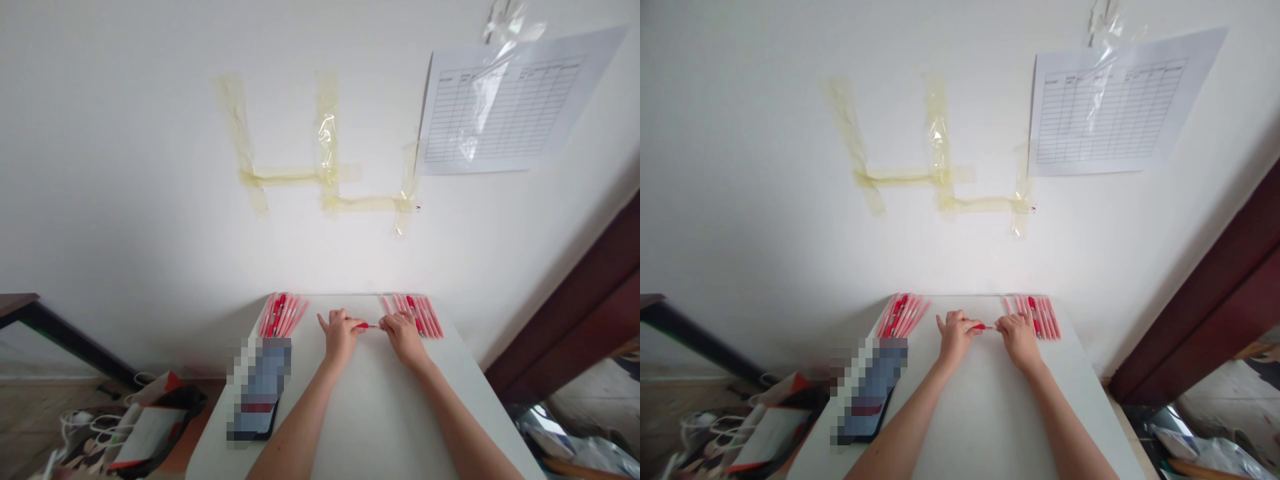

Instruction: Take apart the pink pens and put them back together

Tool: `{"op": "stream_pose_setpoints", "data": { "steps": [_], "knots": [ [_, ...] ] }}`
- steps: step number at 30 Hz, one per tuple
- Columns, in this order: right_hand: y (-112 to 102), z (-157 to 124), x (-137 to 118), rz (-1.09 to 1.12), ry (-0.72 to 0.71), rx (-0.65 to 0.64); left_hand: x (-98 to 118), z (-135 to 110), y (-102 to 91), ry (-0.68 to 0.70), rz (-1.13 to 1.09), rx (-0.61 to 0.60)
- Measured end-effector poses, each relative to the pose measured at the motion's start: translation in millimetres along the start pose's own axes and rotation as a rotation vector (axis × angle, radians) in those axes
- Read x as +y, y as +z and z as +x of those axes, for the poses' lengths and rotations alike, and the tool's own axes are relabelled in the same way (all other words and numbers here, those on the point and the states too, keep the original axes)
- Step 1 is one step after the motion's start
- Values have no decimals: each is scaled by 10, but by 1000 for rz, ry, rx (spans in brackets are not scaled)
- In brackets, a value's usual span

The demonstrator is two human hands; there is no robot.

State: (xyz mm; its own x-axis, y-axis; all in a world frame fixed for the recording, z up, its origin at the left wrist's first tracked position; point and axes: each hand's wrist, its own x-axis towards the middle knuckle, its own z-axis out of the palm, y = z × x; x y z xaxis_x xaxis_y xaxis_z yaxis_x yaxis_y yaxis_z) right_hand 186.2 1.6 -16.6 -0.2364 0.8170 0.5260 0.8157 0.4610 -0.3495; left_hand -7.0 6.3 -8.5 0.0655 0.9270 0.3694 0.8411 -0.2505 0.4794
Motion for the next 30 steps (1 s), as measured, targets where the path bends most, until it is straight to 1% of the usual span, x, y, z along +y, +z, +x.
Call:
{"op": "stream_pose_setpoints", "data": {
  "steps": [2,4,6,8,10,13,17,23,30],
  "knots": [
    [-14,0,-22,-50,-9,0,10,-1,-4,0,12,3],
    [-16,-1,-33,-109,-52,-16,6,8,-15,-2,19,11],
    [0,0,-28,-158,-85,-43,-15,27,-31,24,6,-5],
    [28,1,-8,-193,-76,-53,-46,50,-49,72,-48,-58],
    [52,0,20,-220,-47,-31,-76,69,-64,102,-119,-121],
    [59,-3,52,-240,-32,-8,-106,80,-71,98,-153,-156],
    [31,1,32,-248,-58,-31,-122,87,-57,83,-102,-116],
    [4,13,-82,-261,-25,-32,-114,107,-67,35,-69,-48],
    [9,20,-105,-204,35,-41,-80,74,-94,82,-39,4]
  ]
}}
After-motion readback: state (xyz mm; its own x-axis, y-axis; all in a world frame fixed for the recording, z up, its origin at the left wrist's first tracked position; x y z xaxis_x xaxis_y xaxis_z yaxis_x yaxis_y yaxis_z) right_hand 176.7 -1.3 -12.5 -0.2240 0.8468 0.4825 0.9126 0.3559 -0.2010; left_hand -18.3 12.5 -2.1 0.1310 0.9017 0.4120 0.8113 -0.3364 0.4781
